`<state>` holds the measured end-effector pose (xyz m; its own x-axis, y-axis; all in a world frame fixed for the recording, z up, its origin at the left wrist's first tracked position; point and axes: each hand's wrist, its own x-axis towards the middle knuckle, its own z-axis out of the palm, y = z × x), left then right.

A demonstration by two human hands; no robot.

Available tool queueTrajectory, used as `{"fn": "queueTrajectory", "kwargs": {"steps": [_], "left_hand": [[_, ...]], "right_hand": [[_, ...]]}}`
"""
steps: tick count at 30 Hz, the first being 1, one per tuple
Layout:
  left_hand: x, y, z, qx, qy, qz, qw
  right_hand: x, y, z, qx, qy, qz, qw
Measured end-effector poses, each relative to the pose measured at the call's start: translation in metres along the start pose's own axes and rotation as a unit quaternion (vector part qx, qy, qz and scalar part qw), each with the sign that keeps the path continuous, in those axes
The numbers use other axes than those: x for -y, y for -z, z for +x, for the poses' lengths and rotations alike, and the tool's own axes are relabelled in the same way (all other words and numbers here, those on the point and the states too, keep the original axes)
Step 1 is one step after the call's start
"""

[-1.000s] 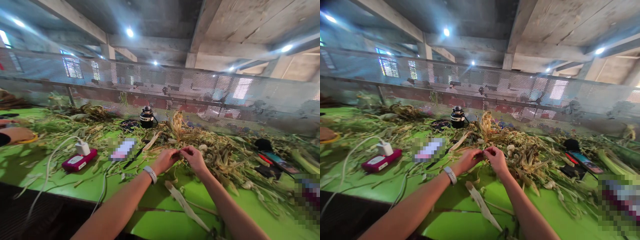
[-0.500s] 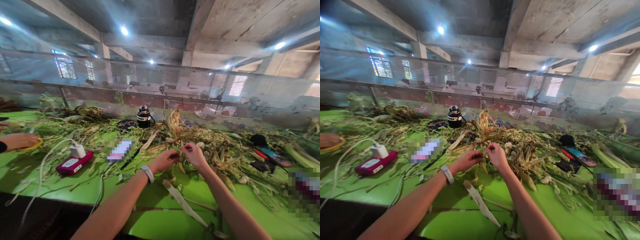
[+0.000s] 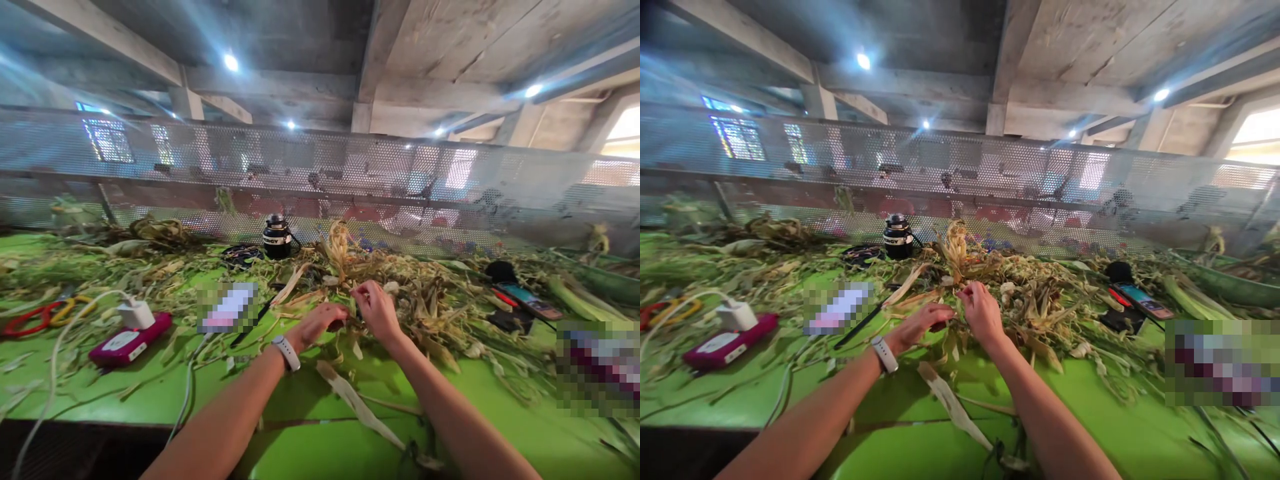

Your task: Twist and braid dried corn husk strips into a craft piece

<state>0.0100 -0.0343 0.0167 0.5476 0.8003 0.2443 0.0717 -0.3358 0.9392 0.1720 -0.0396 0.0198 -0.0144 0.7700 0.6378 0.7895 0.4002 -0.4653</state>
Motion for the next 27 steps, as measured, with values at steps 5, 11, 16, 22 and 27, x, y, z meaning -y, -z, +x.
{"fn": "queueTrajectory", "kwargs": {"steps": [5, 11, 16, 22, 27], "left_hand": [[0.009, -0.004, 0.005, 0.043, 0.010, -0.013, 0.999], [0.013, -0.001, 0.011, -0.036, 0.015, -0.070, 0.997], [0.013, 0.000, 0.011, -0.051, 0.014, -0.110, 0.993], [0.010, 0.001, 0.008, -0.019, 0.024, -0.067, 0.997], [0.008, 0.001, 0.008, -0.011, 0.017, -0.072, 0.997]], "right_hand": [[-0.001, 0.001, 0.002, -0.014, -0.026, 0.049, 0.998], [-0.007, 0.003, 0.007, 0.087, -0.103, 0.142, 0.981], [-0.007, -0.007, 0.005, 0.146, -0.162, 0.301, 0.928], [-0.016, -0.010, 0.007, 0.086, -0.132, 0.258, 0.953], [-0.020, -0.008, 0.009, 0.029, -0.124, 0.171, 0.977]]}}
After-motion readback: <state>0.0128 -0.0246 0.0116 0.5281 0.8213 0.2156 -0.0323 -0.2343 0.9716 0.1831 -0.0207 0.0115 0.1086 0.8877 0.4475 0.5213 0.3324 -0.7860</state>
